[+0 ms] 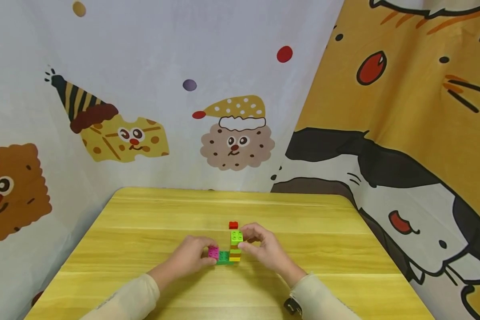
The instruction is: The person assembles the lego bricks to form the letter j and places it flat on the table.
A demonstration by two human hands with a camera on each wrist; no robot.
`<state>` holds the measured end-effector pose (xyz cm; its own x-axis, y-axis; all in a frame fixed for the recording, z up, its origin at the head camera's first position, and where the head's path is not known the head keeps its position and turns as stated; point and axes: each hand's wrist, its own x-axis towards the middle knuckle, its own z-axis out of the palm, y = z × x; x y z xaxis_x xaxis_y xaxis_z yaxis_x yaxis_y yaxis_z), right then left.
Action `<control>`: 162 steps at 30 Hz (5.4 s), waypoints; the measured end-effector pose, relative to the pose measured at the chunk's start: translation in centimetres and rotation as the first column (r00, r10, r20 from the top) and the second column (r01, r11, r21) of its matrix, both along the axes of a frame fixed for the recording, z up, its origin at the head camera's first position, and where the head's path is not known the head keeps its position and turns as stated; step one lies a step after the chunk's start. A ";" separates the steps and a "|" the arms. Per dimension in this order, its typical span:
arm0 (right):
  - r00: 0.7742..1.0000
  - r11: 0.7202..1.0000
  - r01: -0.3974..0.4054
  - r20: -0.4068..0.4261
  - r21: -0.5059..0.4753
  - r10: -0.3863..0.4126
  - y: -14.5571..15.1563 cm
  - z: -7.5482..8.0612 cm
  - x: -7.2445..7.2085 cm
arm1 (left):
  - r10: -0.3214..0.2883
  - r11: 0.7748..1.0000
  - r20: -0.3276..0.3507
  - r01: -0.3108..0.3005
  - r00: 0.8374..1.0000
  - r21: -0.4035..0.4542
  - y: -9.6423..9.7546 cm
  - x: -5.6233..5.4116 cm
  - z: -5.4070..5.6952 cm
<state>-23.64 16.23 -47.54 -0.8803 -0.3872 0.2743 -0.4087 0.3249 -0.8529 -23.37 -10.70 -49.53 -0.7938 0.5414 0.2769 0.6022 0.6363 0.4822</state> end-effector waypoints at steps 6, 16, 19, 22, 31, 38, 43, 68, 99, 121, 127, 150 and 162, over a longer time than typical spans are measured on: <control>1.000 1.000 0.009 0.019 0.009 -0.009 -0.5 1.5 1.0 | 0.033 0.990 -0.044 -0.039 0.998 -0.133 0.1 0.6 0.1; 0.981 0.983 0.075 0.162 0.169 -0.103 0.4 -0.7 -0.6 | -0.080 0.977 -0.030 0.072 0.996 -0.201 0.9 1.9 0.0; 0.975 0.956 0.067 0.185 0.284 -0.124 0.8 -2.2 -1.4 | -0.120 0.975 -0.032 0.111 0.992 -0.195 1.3 2.2 -0.2; 0.973 0.930 0.062 0.187 0.361 -0.138 0.7 -2.4 -1.4 | -0.143 0.975 -0.011 0.138 0.990 -0.176 1.6 2.4 -0.4; 0.969 0.906 0.092 0.172 0.414 -0.177 0.4 -2.5 -1.8 | -0.120 0.983 0.025 0.123 0.992 -0.138 2.6 2.4 -0.5; 0.963 0.925 0.079 0.213 0.373 -0.168 0.6 -2.4 -1.9 | -0.067 0.987 0.028 0.070 0.997 -0.147 3.0 2.3 -0.9; 0.964 0.928 0.082 0.209 0.363 -0.166 0.7 -2.4 -1.9 | -0.053 0.986 0.033 0.058 0.998 -0.156 3.2 2.3 -0.9; 0.960 0.936 0.078 0.226 0.342 -0.163 0.8 -2.6 -1.9 | -0.032 0.985 0.054 0.041 0.998 -0.169 3.4 2.4 -1.1; 0.954 0.946 0.072 0.254 0.316 -0.157 0.9 -2.9 -2.0 | -0.034 0.986 0.062 0.044 0.997 -0.162 3.5 2.5 -0.9; 0.948 0.949 0.066 0.276 0.308 -0.156 2.9 0.3 -6.2 | 0.055 0.994 0.040 -0.051 0.998 -0.094 -0.9 1.7 -0.1; 0.964 0.928 0.033 0.232 0.371 -0.127 1.0 1.3 -8.0 | -0.018 0.997 0.085 0.024 0.996 -0.075 -0.1 2.2 0.0; 0.987 0.834 0.053 0.098 0.549 -0.127 -2.9 -0.7 -9.5 | 0.061 0.990 0.101 -0.047 0.993 -0.136 1.9 2.7 -0.3; 0.991 0.840 0.018 0.100 0.542 -0.086 0.2 -0.9 -9.7 | 0.066 0.988 0.102 -0.051 0.993 -0.144 1.6 3.1 0.4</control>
<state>-33.29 16.42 -48.49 -0.9153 -0.3969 -0.0689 -0.2881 0.7646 -0.5765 -20.29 -9.12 -49.08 -0.8463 0.5204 0.1136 0.5117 0.7351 0.4446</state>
